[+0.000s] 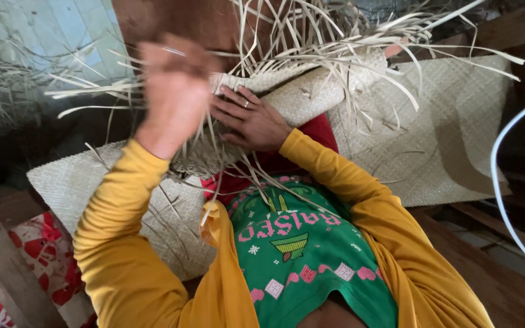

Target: The person weaves a mat by hand, repeatedly pulling and interlacing dried plant fibers into the existing weave. They adjust the fibers and press them into place while lying down with the mat on their lap.

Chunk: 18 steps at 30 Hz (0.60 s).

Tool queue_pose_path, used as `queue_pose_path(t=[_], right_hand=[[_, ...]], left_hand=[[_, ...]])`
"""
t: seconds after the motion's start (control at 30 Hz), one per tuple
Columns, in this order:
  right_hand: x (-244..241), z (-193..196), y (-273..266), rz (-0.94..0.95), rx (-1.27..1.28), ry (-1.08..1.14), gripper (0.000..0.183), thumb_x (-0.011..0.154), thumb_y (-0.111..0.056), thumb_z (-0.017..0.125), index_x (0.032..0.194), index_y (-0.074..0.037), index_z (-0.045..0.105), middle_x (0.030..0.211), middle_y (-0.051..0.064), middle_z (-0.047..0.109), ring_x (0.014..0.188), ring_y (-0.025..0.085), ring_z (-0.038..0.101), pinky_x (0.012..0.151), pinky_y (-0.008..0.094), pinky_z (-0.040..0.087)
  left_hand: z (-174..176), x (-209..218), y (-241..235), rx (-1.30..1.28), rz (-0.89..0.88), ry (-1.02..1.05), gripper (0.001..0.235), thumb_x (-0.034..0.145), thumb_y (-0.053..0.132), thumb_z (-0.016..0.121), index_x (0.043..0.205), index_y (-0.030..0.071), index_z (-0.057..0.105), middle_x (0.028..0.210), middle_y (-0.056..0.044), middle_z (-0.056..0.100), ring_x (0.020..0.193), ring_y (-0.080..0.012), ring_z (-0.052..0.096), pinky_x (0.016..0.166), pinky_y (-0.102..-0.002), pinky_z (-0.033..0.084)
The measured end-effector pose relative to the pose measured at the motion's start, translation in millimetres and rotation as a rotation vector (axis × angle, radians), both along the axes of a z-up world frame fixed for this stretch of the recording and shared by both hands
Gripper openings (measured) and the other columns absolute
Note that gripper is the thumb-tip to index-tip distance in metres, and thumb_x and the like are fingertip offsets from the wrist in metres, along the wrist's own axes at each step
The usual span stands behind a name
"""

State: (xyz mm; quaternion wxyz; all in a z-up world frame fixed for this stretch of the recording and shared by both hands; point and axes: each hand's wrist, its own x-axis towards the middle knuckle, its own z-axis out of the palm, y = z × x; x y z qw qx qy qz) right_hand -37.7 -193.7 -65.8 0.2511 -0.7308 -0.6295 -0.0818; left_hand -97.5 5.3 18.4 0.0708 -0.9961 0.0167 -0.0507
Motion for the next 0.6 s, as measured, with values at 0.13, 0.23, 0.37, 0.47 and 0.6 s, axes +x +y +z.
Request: queue_pose_path(t=[0.13, 0.23, 0.37, 0.47, 0.6], right_hand=[[5, -35, 2, -0.023, 0.131, -0.067, 0.039, 0.095, -0.059, 0.064, 0.092, -0.022, 0.075, 0.089, 0.002, 0.067, 0.097, 0.026, 0.065, 0.091, 0.041, 0.048], [4, -53, 3, -0.024, 0.077, -0.014, 0.038, 0.097, -0.055, 0.061, 0.088, -0.021, 0.076, 0.080, 0.001, 0.067, 0.085, 0.027, 0.064, 0.081, 0.041, 0.048], [4, -67, -3, -0.011, 0.030, -0.040, 0.035, 0.095, -0.052, 0.063, 0.090, -0.020, 0.075, 0.073, 0.004, 0.067, 0.075, 0.028, 0.066, 0.074, 0.043, 0.051], [1, -107, -6, -0.038, -0.099, 0.023, 0.033, 0.087, -0.049, 0.064, 0.091, -0.017, 0.075, 0.077, 0.008, 0.068, 0.077, 0.036, 0.065, 0.066, 0.049, 0.050], [-3, -91, -9, -0.038, -0.091, 0.013, 0.033, 0.088, -0.050, 0.063, 0.087, -0.018, 0.073, 0.074, 0.007, 0.066, 0.075, 0.035, 0.063, 0.068, 0.048, 0.048]], left_hand=[[30, 10, -53, -0.202, -0.248, -0.115, 0.013, 0.095, 0.022, 0.065, 0.101, 0.018, 0.075, 0.092, -0.007, 0.064, 0.100, -0.0315, 0.061, 0.090, -0.052, 0.041], [-23, 30, -59, -0.156, -0.279, -0.295, 0.012, 0.088, 0.019, 0.067, 0.089, 0.011, 0.075, 0.082, -0.013, 0.064, 0.085, -0.0321, 0.061, 0.078, -0.049, 0.040], [-73, 60, -75, -0.071, -0.256, -0.497, 0.008, 0.078, 0.009, 0.066, 0.076, 0.003, 0.070, 0.072, -0.020, 0.057, 0.064, -0.0350, 0.055, 0.070, -0.056, 0.037], [-48, 45, -90, -0.029, -0.249, -0.414, 0.009, 0.080, 0.004, 0.063, 0.080, 0.001, 0.072, 0.078, -0.026, 0.058, 0.070, -0.0390, 0.052, 0.068, -0.058, 0.036], [-45, 29, -111, 0.048, -0.128, -0.347, 0.015, 0.083, 0.011, 0.058, 0.082, 0.001, 0.069, 0.076, -0.018, 0.057, 0.071, -0.0337, 0.052, 0.067, -0.051, 0.035]])
